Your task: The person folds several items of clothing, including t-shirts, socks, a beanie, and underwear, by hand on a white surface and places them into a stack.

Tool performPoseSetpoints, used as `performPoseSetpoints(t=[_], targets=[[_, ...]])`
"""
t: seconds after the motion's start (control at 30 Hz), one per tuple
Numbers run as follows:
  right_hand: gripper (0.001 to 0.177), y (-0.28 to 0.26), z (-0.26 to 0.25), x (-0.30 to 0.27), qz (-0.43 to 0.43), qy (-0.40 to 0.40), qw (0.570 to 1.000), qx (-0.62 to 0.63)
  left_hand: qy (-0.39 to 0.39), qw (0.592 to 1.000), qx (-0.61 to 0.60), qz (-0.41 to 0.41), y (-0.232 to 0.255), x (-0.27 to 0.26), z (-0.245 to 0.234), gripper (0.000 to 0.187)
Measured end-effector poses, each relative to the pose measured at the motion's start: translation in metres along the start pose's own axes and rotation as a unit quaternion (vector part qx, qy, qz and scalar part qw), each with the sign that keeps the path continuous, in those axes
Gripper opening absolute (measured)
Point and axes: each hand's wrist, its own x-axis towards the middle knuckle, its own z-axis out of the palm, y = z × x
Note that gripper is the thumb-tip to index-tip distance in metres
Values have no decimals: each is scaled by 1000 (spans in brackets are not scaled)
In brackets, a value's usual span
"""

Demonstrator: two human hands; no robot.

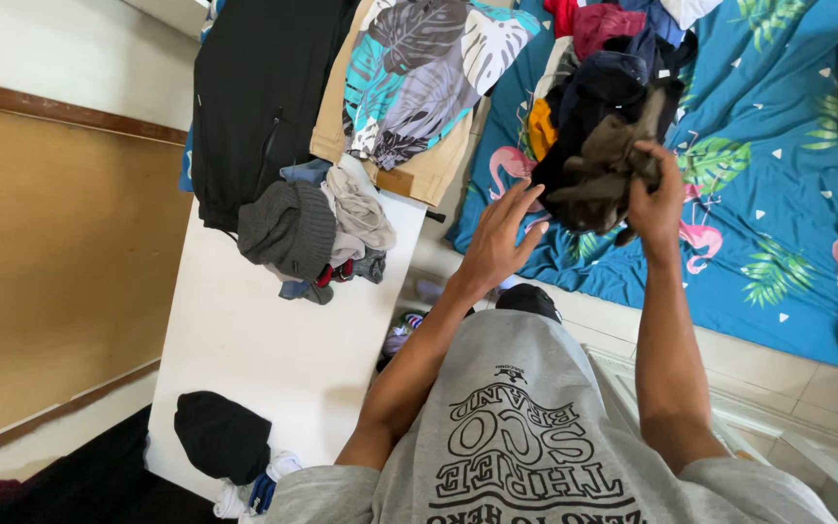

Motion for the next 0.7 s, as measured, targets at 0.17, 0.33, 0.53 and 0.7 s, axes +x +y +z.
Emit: performPoseSetpoints(t=[0.17,0.33,0.53,0.7], targets=[[42,64,1,31,-45,29,996,64,6,1000,-11,-27,-5,-6,1,39],[35,67,18,34,21,55,998,-5,35,998,-14,-54,-3,-16,-13,35],[13,23,62,-3,-31,-52,998,31,85,987,-77,-115,-2,-45,-46,27],[14,-30,117,-49,1,-172,978,120,192,965,-60,-166,-1,-91,-77,23]])
